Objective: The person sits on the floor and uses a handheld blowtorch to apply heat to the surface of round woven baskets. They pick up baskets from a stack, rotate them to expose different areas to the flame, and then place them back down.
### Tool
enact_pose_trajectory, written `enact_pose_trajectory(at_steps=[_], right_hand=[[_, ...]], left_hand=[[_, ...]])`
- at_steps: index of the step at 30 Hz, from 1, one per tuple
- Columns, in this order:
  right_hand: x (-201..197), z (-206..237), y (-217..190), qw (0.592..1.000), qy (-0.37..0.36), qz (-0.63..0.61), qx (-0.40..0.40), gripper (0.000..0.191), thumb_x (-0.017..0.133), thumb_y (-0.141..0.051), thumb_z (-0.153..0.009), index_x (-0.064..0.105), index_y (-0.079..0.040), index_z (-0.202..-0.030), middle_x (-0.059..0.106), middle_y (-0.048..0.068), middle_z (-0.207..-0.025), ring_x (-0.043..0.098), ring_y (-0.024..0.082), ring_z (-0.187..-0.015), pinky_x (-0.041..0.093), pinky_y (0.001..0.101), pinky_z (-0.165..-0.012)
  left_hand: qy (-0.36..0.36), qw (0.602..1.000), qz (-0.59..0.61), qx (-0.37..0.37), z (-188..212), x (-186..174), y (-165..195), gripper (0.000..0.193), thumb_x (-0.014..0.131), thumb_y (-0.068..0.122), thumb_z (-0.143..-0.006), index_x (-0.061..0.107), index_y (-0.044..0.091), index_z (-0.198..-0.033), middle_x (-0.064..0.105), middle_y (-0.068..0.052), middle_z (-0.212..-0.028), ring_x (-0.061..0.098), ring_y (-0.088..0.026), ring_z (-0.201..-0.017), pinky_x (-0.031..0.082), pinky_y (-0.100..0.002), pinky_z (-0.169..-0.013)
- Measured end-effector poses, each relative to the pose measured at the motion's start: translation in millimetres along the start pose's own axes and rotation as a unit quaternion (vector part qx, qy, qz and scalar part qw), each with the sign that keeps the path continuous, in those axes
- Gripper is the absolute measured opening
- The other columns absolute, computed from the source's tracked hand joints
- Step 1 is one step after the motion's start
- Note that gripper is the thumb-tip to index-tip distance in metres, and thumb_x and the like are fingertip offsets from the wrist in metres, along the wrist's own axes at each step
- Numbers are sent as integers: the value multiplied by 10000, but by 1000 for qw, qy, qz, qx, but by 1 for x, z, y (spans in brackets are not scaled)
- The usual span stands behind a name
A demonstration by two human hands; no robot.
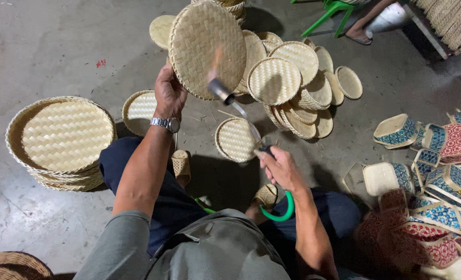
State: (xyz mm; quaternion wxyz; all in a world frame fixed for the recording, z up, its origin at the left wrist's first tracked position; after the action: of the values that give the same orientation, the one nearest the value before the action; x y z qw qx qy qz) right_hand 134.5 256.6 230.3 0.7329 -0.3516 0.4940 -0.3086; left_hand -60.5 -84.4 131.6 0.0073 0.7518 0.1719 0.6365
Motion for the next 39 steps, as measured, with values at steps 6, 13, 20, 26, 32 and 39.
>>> enact_pose_trajectory(at_steps=[6,13,20,26,32,39], right_hand=[[-6,8,14,998,41,-38,-3,324,579,-321,-990,608,-45,-823,602,1,-647,536,68,-474,433,257,-380],[-26,16,24,996,74,-40,17,377,618,-323,-998,586,-18,-778,571,13,-600,507,70,-449,400,259,-377],[-44,27,28,997,37,-63,31,342,611,-315,-1002,612,-36,-803,542,19,-573,486,81,-434,389,259,-374],[-64,28,21,993,66,-92,18,346,594,-321,-998,612,-37,-800,552,-14,-583,499,69,-449,413,254,-385],[-73,21,21,993,97,-66,-3,386,603,-342,-1002,599,-32,-771,540,10,-546,497,82,-432,405,259,-380],[-65,19,37,993,51,-104,1,338,603,-323,-1003,600,-36,-824,566,-2,-628,510,66,-467,417,249,-377]], left_hand=[[41,997,41,48,-15,-24,7,268,480,118,-1076,572,-69,-1246,687,-175,-1244,665,-300,-1182,524,-495,-1129],[8,999,49,14,-4,5,15,404,473,107,-1059,504,-62,-1424,608,-188,-1415,621,-309,-1289,506,-490,-1162],[6,1000,-3,-12,7,31,19,402,438,133,-1059,492,-67,-1403,612,-218,-1392,640,-318,-1262,511,-489,-1111],[-17,1000,-17,-20,5,27,22,347,425,111,-1071,538,-87,-1332,661,-208,-1314,675,-301,-1197,570,-467,-1086],[-15,999,-45,-24,3,14,16,201,454,88,-1086,575,-49,-1171,703,-175,-1203,710,-279,-1110,589,-462,-1048],[17,997,-76,-13,1,18,15,208,488,50,-1045,600,-47,-1190,709,-145,-1189,710,-251,-1089,580,-417,-1036]])
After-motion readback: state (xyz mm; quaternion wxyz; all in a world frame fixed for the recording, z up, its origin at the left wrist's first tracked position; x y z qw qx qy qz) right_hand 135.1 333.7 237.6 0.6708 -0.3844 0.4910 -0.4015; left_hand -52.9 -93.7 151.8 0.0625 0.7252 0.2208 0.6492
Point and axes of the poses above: each hand's wrist, its own z-axis away from the middle knuckle, its own x-axis out of the palm, y = z × x, the point moved 4 cm from there along -z, towards the middle knuckle
